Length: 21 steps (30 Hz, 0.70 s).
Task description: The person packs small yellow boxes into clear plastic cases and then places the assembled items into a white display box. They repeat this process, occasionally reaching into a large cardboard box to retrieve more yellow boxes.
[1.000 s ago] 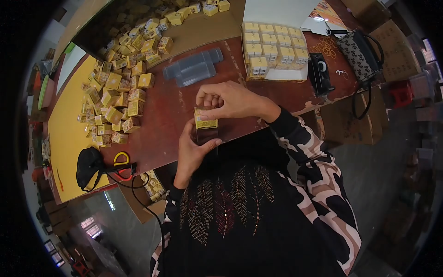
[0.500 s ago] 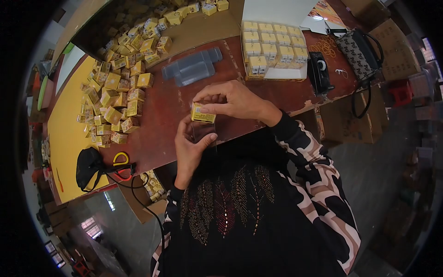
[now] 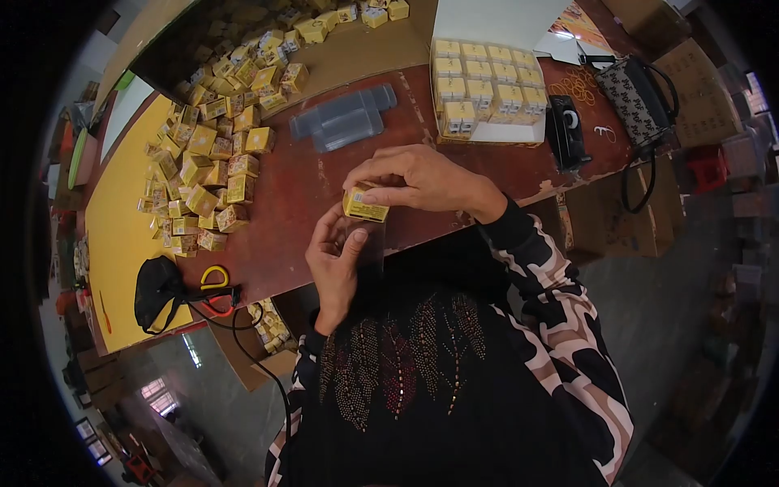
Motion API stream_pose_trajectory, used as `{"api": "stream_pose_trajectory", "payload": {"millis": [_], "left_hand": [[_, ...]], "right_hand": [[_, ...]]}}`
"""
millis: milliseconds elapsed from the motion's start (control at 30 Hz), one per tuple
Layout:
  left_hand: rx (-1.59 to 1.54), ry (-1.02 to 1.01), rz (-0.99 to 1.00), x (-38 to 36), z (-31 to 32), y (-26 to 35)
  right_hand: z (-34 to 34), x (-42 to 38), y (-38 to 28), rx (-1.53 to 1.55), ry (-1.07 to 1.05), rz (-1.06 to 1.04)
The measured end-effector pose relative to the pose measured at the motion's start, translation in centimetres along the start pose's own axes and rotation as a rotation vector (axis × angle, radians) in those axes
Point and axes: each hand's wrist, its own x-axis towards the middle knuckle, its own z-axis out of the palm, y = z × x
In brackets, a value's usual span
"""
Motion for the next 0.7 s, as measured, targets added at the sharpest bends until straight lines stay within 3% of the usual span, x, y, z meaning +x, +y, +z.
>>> {"api": "stream_pose_trajectory", "payload": {"millis": [67,200,267,400,467,700], "left_hand": [[-0.002,-0.003,0.005,0.0,0.0,0.0],[-0.003,0.012,0.023,0.1,0.1,0.1],[0.000,0.016,0.038,0.1,0.0,0.2],[0.088,-0.036,-0.001,0.2,-0.3,0.4],[0.110,-0.044,0.003,0.1,-0.2,0.4],[0.198,-0.018,0.065,-0.2,-0.1,0.6]], "right_hand": [[-0.5,0.2,-1.1,0.003,-0.075,0.102],[-0.5,0.5,-1.2,-0.009,-0.114,0.114],[-0.1,0.4,-0.7,-0.039,-0.094,0.017],[0.1,0.2,-0.6,-0.045,-0.099,0.078],[-0.1,0.1,-0.2,-0.041,-0.088,-0.019],[-0.2,0.0,0.0,-0.015,-0.140,-0.069]]}}
